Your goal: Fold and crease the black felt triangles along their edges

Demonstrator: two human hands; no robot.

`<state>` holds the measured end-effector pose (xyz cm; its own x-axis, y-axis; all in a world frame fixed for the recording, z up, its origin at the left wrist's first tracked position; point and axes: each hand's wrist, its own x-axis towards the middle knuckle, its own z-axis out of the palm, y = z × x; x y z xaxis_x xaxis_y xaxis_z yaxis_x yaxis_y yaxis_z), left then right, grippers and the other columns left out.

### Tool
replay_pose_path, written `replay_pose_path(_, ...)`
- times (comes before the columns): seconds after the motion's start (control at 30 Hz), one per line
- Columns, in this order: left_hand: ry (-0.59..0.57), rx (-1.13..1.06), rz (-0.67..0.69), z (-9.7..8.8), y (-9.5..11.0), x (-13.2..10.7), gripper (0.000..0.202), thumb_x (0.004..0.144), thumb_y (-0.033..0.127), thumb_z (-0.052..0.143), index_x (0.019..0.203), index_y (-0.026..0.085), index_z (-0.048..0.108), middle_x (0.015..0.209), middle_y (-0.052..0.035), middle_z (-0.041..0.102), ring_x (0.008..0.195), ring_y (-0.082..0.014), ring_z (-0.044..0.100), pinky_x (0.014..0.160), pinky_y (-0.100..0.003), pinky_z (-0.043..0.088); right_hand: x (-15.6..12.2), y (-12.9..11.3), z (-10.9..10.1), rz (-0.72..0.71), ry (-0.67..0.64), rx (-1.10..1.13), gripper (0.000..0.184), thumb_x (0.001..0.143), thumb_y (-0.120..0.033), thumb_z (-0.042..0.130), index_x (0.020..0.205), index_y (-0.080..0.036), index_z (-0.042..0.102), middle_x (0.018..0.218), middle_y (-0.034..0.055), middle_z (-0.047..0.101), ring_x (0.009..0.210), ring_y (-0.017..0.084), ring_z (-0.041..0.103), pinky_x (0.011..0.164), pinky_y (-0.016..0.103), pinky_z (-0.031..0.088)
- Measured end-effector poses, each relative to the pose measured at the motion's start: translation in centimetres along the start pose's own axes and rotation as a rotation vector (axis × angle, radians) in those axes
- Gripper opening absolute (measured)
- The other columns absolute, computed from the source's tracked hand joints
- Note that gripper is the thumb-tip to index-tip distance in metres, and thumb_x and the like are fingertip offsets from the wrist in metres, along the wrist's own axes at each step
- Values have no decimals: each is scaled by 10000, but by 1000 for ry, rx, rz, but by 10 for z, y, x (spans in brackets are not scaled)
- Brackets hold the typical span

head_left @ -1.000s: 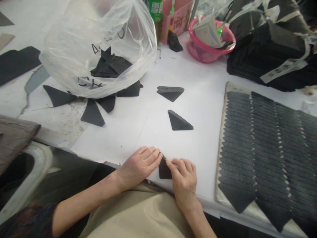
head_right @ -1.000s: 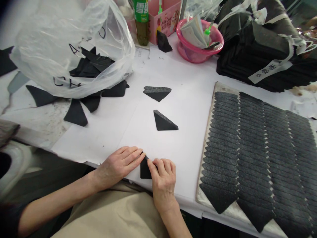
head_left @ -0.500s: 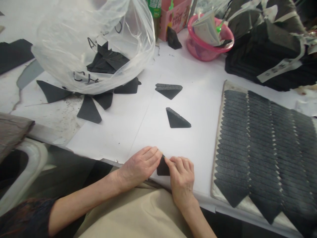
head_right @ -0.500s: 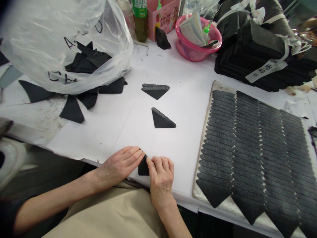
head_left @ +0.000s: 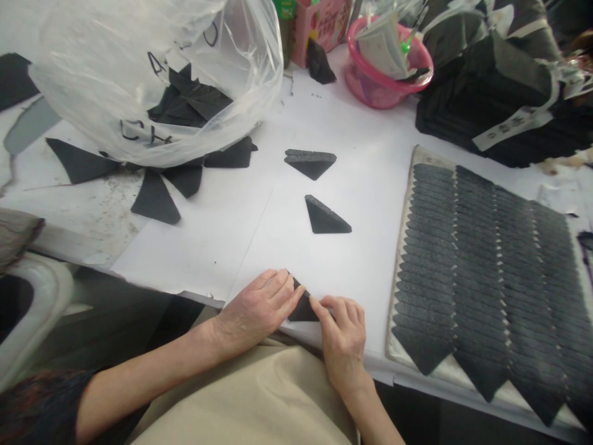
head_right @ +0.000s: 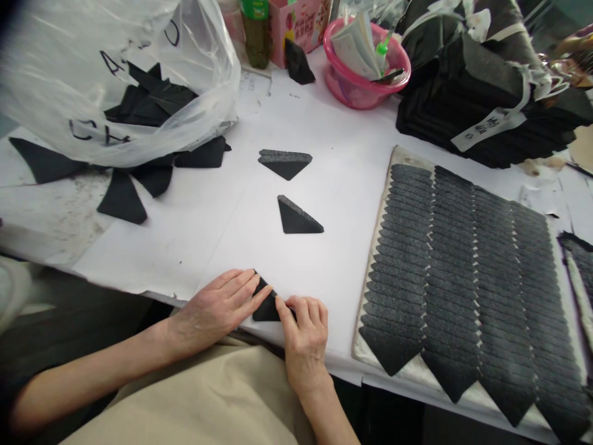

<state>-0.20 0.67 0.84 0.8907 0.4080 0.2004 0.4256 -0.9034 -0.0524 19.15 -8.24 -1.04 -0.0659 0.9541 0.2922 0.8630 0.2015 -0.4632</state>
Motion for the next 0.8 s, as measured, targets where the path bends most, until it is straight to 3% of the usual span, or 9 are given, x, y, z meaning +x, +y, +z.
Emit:
replay_pose_path(0.2, 9, -32, 91, 7, 2, 1, 332, 905, 88, 507, 1228, 61, 580, 1225, -120, 620, 1179, -260, 542, 1048, -403, 431, -3, 0, -1, 14, -29, -7, 254, 972, -147, 468, 1162, -214, 623, 969, 66, 622, 913, 189, 527, 831, 374, 410)
replay_pose_path(0.63, 11, 31, 72, -1, 11, 6, 367, 907, 155, 543, 1268, 91, 556, 1120, -143, 655, 1082, -304, 603, 903, -426, 496, -10, 3, -11, 21, -26, 3, 199, 959, -129, 493, 1092, -166, 636, 943, 66, 629, 908, 186, 521, 831, 372, 414)
replay_pose_path(0.8, -13, 5, 87, 4, 12, 7, 361, 911, 105, 505, 1267, 65, 550, 1210, -140, 615, 1147, -279, 554, 982, -420, 451, -15, 5, -10, 30, -27, 1, 234, 963, -124, 478, 1133, -180, 629, 957, 70, 626, 926, 191, 528, 840, 378, 417)
